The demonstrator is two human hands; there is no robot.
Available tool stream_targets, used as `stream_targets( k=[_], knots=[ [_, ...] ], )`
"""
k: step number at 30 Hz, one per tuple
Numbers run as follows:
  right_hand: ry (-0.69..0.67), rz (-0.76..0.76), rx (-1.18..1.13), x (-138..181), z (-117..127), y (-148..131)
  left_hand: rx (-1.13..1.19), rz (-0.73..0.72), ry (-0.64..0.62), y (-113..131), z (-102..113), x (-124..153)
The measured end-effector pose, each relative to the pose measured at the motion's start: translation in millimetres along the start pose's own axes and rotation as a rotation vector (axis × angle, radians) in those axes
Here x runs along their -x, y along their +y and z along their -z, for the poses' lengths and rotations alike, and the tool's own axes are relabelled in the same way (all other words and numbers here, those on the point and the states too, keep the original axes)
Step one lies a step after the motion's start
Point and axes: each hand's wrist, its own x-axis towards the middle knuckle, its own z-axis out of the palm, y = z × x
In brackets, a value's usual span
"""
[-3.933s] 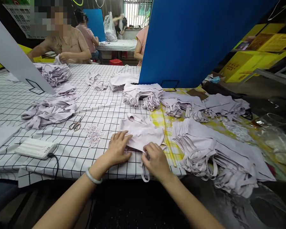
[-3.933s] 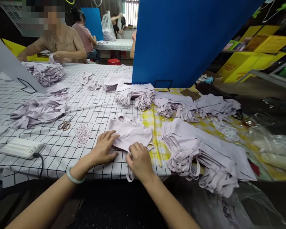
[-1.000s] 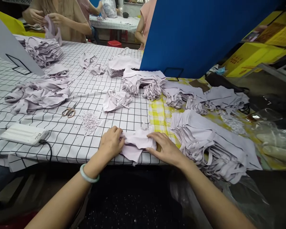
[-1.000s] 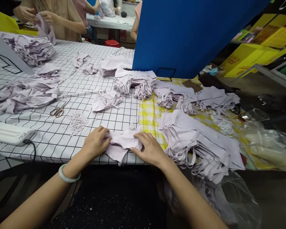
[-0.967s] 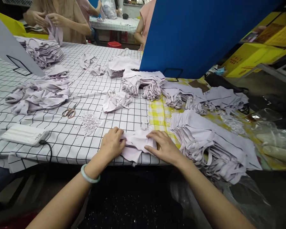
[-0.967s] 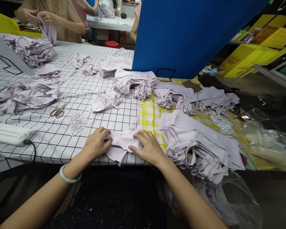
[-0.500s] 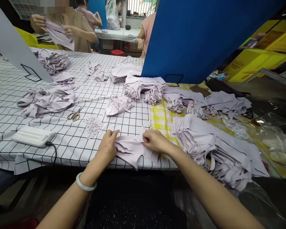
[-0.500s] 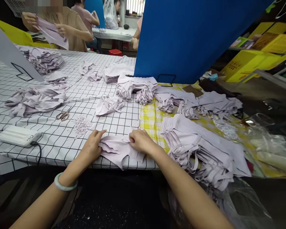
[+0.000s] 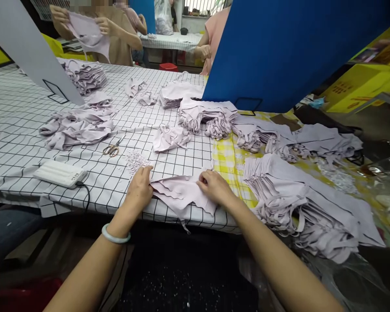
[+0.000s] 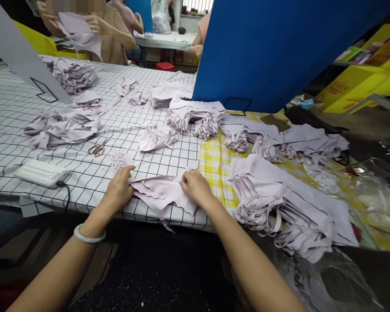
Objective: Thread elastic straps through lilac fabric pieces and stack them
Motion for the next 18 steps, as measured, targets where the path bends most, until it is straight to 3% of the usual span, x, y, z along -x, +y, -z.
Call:
stream_targets(
  k=[2, 5, 8, 10, 12, 15, 18],
  knots=[
    [-0.053, -0.054, -0.021, -5, 6, 10, 0.067, -0.001, 0.086, -3, 5, 0],
    [0.202, -0.134, 0.005, 2, 15, 13, 0.161, -0.012, 0.233, 5, 16, -6],
    [0.374, 0.024, -0.136, 18, 17, -10, 0.303, -0.062, 0.263, 31, 28, -18],
    [0.352, 0.206, -0.298, 22, 17, -33, 0.432, -0.098, 0.208, 52, 35, -27],
    [0.286, 0.286, -0.434, 19, 19, -52, 0.530, -0.117, 0.151, 69, 43, -33],
    [0.114, 0.198, -0.688, 12, 37, -57, 0.526, -0.148, 0.136, 77, 56, -40],
    [0.002, 0.152, -0.963, 16, 70, -46, 0.453, -0.201, 0.103, 74, 65, -44]
  ],
)
